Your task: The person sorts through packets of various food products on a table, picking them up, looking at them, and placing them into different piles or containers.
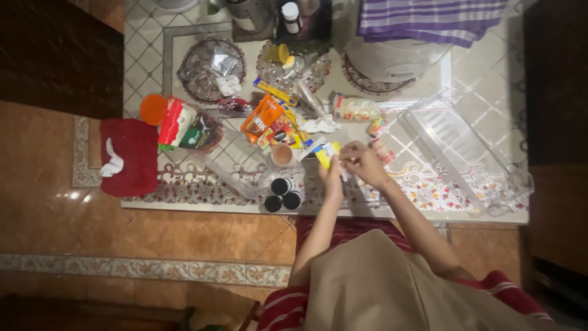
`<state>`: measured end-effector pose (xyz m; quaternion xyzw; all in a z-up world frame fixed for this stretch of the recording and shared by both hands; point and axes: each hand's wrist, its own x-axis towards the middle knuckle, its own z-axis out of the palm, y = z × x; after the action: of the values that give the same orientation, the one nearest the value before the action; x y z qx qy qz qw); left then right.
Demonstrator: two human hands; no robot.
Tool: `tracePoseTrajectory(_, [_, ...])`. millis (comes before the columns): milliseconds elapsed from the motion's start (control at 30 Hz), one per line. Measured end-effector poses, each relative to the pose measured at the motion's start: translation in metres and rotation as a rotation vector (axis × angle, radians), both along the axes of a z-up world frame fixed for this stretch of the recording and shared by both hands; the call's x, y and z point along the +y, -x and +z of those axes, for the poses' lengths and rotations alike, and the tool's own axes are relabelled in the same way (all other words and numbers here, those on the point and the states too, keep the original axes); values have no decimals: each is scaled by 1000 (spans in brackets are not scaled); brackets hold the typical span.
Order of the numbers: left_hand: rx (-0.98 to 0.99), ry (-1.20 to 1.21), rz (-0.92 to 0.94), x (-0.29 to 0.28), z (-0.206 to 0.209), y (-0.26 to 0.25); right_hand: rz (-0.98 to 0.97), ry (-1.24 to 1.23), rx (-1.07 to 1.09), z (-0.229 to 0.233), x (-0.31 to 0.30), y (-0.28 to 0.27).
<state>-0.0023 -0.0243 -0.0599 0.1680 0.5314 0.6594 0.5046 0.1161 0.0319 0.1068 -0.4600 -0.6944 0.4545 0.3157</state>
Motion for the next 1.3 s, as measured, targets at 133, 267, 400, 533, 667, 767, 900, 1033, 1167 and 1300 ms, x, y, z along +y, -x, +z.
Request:
tracePoseTrajectory(133, [-128,85,152,-6,74,32,30,-55,0,-42,31,27])
tracePoseTrajectory(267, [-195,143,238,-10,72,38,140,-335,-317,-82,54,70])
tracePoseTrajectory(400, [-223,147,216,-14,65,42,291,-376,-650,-44,58,90])
tracePoseTrajectory(533, [-272,185,242,-12,61,45,226,-453,-712,-53,58,74])
tracePoseTrajectory(667, [-284,216,259,-13,40,43,115,-365,-284,-21,50,44])
tracePoseTrajectory(767, [-278,197,244,-14,46,42,99,-169,-12,-21,56,30])
tracePoseTrajectory(900, [-234,218,172,-16,42,39,239,136,182,-51,70,23])
tracePoseTrajectory(1033, [-190,160,60,-18,20,36,365,184,129,-22,56,48])
tracePoseTrajectory(1167, [-191,60,32,-15,104,42,272,115,83,-18,41,69])
tracePoseTrajectory(1300, [-207,40,107,-18,85,48,69,141,49,-92,48,66])
